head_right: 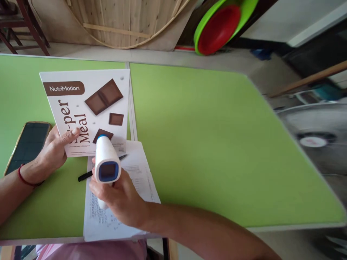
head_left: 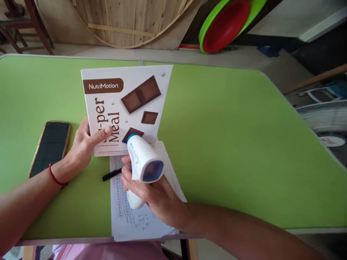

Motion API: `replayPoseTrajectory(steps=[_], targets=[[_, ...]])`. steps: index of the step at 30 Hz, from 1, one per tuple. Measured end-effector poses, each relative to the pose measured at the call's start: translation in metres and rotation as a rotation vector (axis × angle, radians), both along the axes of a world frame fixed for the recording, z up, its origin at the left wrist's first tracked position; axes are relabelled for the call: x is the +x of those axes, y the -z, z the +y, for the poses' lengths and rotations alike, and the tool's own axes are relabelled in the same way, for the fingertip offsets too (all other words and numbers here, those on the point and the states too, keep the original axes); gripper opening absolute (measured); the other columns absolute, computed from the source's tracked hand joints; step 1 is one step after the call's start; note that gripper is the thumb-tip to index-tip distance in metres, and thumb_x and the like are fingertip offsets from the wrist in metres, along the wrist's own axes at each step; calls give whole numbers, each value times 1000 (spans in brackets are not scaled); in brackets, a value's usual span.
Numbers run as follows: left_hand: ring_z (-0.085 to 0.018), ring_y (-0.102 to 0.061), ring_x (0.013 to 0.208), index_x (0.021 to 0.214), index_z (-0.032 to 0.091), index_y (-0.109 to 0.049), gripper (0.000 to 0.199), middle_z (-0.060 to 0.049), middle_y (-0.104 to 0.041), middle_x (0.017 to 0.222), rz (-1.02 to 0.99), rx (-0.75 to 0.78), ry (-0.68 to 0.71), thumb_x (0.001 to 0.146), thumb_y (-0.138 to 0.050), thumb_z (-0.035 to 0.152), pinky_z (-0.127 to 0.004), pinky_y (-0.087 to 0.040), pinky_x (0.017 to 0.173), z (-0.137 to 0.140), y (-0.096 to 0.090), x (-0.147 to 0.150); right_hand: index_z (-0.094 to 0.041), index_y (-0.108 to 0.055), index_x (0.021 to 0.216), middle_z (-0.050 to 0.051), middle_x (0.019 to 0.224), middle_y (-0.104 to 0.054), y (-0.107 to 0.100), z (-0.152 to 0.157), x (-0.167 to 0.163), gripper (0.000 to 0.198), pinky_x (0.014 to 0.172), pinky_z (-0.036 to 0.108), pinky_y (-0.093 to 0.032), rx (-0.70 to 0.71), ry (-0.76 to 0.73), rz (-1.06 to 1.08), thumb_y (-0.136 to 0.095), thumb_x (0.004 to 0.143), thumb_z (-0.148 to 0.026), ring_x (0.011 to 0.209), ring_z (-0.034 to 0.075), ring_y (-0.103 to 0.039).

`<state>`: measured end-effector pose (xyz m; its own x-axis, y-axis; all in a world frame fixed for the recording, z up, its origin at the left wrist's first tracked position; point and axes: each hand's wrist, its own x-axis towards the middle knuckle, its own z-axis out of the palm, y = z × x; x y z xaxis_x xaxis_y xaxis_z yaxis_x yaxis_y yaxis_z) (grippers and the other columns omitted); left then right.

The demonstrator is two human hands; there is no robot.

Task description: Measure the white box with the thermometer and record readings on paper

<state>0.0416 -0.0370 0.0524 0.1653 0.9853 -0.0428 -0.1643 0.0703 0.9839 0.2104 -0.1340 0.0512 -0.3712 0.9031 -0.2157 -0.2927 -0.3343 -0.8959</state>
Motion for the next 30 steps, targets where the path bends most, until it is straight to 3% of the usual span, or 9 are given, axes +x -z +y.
replayPoseTrajectory(steps=[5, 13, 17, 20, 30], targets=[[-31, -71, 92, 103, 19, -65, 45, -9, -74, 102, 23, -14, 34, 73, -83, 48, -38, -59, 66, -3, -4, 1, -30, -53, 102, -7, 65, -38, 1, 1, 1, 33, 50, 27, -37, 10, 12, 62, -74, 78, -38, 55, 10, -35], [-31, -71, 96, 109, 19, -62, 46, -10, -73, 110, 7, 0, 78, 75, -83, 43, -39, -59, 70, -2, -6, -1, -22, -61, 98, -3, 71, -66, -5, 10, 6, 36, 56, 30, -51, -109, 37, 3, -76, 66, -25, 61, 13, -61], [-32, -70, 100, 108, 18, -61, 48, -11, -72, 110, -1, -23, 86, 74, -83, 44, -40, -59, 73, -2, -5, -1, -20, -62, 73, -3, 63, -64, -10, 16, 8, 17, 52, 27, -51, -109, -5, -65, -76, 63, -19, 57, 13, -62], [-32, -70, 100, 109, 17, -61, 50, -11, -72, 109, 5, -27, 84, 73, -84, 45, -39, -59, 76, -1, -5, 0, -19, -59, 60, -3, 58, -61, -13, 19, 8, 21, 51, 26, -51, -133, -36, -81, -80, 60, -21, 56, 13, -62], [-28, -70, 92, 106, 16, -64, 48, -10, -73, 103, -11, -10, 83, 73, -85, 45, -39, -59, 76, 2, -2, 1, -19, -61, 63, -3, 57, -62, -10, 19, 10, 20, 50, 26, -52, -136, -3, -60, -81, 59, -20, 52, 11, -60]])
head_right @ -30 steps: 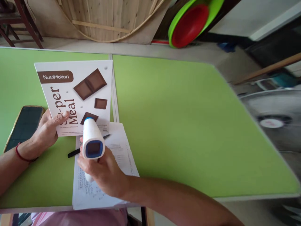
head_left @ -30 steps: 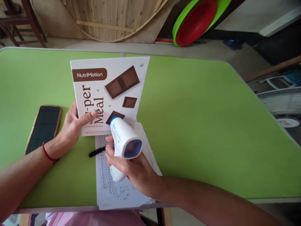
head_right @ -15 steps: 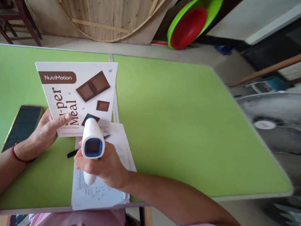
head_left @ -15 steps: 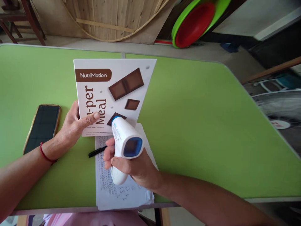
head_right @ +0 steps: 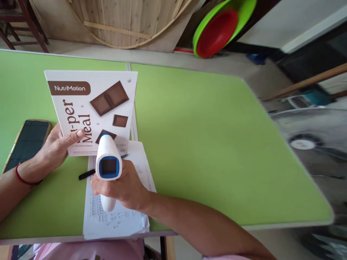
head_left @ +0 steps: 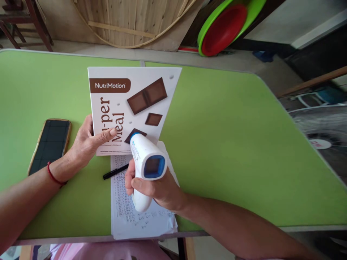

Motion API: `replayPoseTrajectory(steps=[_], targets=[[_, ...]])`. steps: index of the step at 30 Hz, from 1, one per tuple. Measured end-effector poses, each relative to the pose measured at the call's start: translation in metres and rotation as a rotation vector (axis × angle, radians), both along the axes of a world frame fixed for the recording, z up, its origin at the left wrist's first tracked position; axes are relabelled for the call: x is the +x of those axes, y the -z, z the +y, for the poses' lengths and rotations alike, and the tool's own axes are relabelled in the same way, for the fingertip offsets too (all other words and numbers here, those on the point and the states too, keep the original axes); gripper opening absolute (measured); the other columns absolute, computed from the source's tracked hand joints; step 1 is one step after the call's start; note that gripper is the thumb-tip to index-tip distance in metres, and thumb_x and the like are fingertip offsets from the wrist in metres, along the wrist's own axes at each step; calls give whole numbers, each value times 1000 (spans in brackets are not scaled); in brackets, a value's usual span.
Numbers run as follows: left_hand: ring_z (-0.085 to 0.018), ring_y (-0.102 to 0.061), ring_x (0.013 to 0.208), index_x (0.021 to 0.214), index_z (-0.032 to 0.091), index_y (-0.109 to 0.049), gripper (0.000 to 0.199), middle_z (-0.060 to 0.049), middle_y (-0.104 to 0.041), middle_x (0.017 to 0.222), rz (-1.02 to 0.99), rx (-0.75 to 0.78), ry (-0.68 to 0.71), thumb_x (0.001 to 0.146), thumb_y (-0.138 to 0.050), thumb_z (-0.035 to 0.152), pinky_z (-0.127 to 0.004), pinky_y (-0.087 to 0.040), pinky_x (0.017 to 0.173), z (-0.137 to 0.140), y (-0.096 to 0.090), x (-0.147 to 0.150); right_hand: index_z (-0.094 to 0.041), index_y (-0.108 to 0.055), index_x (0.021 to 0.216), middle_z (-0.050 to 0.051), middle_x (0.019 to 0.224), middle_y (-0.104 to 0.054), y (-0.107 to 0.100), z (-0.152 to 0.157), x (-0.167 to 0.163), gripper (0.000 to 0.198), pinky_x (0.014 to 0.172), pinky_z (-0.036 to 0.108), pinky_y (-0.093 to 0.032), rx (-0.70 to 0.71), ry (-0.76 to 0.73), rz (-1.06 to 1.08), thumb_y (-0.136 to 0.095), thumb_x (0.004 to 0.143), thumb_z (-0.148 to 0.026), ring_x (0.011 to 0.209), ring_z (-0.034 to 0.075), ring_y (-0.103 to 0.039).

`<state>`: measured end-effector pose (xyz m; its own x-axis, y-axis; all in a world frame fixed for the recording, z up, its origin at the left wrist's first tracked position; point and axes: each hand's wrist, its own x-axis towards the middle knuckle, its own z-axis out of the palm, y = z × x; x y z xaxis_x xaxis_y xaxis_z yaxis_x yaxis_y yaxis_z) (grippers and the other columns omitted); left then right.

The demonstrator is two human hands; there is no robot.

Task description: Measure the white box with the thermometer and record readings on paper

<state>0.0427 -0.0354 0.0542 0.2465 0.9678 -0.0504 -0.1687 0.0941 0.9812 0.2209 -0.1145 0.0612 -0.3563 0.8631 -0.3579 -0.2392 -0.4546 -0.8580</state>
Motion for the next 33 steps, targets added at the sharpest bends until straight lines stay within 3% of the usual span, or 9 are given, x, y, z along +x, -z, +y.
replayPoseTrajectory(steps=[18, 25, 33], targets=[[-27, -70, 88, 105, 17, -66, 40, -9, -74, 101, 10, 80, 67, 80, -79, 45, -38, -58, 75, 1, -3, 1, -20, -59, 68, -3, 58, -64, 2, 0, 0, 23, 53, 27, -51, 26, 10, -5, -81, 62, -24, 54, 11, -60], [-35, -67, 103, 109, 18, -66, 59, -12, -73, 112, 409, 74, 5, 70, -83, 59, -45, -55, 81, 9, -11, -14, -20, -57, 69, -4, 60, -61, 1, -2, -4, 24, 53, 28, -51, 19, 42, 9, -80, 63, -21, 54, 11, -59], [-34, -70, 98, 109, 16, -65, 61, -12, -74, 111, 234, -1, 46, 66, -88, 53, -44, -56, 79, 10, -10, -15, -23, -52, 73, -8, 55, -51, -4, 0, -3, 29, 50, 27, -45, 58, 75, 14, -78, 62, -18, 49, 10, -51]])
